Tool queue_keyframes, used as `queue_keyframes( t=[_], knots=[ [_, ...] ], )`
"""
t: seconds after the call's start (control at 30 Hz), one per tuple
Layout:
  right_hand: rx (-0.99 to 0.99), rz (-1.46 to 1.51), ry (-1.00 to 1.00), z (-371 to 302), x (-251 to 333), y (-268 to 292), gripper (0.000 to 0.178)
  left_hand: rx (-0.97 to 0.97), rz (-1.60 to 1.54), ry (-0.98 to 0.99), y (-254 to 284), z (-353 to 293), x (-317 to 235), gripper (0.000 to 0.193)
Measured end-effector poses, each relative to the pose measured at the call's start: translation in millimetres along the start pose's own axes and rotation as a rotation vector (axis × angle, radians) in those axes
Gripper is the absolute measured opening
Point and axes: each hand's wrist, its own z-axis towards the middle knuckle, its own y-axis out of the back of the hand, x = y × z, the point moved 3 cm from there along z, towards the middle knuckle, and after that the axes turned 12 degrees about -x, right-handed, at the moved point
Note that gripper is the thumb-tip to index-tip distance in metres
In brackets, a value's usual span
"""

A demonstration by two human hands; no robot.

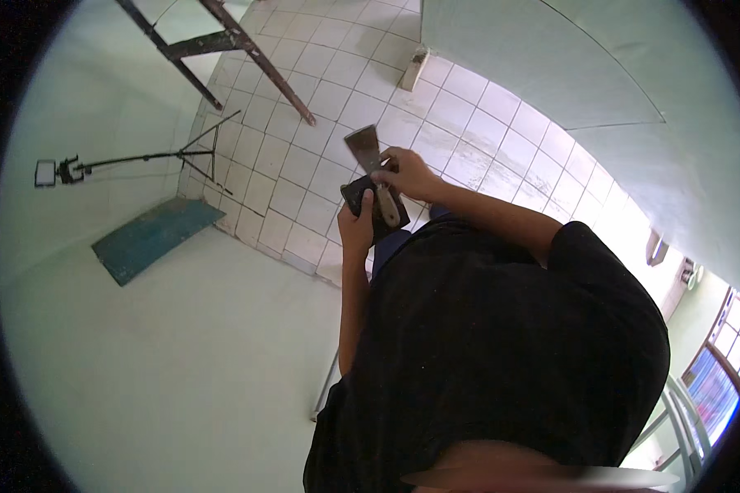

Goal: Applying grout to the joints between floor tiles using a spatula and then sweeping the area.

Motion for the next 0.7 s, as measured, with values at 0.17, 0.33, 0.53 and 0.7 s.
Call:
queue_keyframes(
  t=[0.17, 0.33, 0.53, 0.7],
  knots=[
    [-0.232, 0.339, -0.287, 7.2, -12.0, 33.3, 0.036, -0.059, 0.143, 0.046, 6.0, 19.6, -6.0, 0.034],
    [-0.442, 0.143, -0.3, 52.6, -66.4, 109.8, 0.032, 0.007, 0.148, -0.08, -29.2, 76.9, -11.0, 0.033],
    [-0.528, 0.051, -0.402, 54.9, -38.9, 59.3, 0.058, 0.099, 0.093, -0.133, 5.7, 157.3, 16.3, 0.033],
    [-0.71, -0.057, -0.462, 62.1, -29.0, -9.5, 0.084, 0.168, 0.161, -0.158, 23.0, 251.3, 38.7, 0.036]
  ],
)
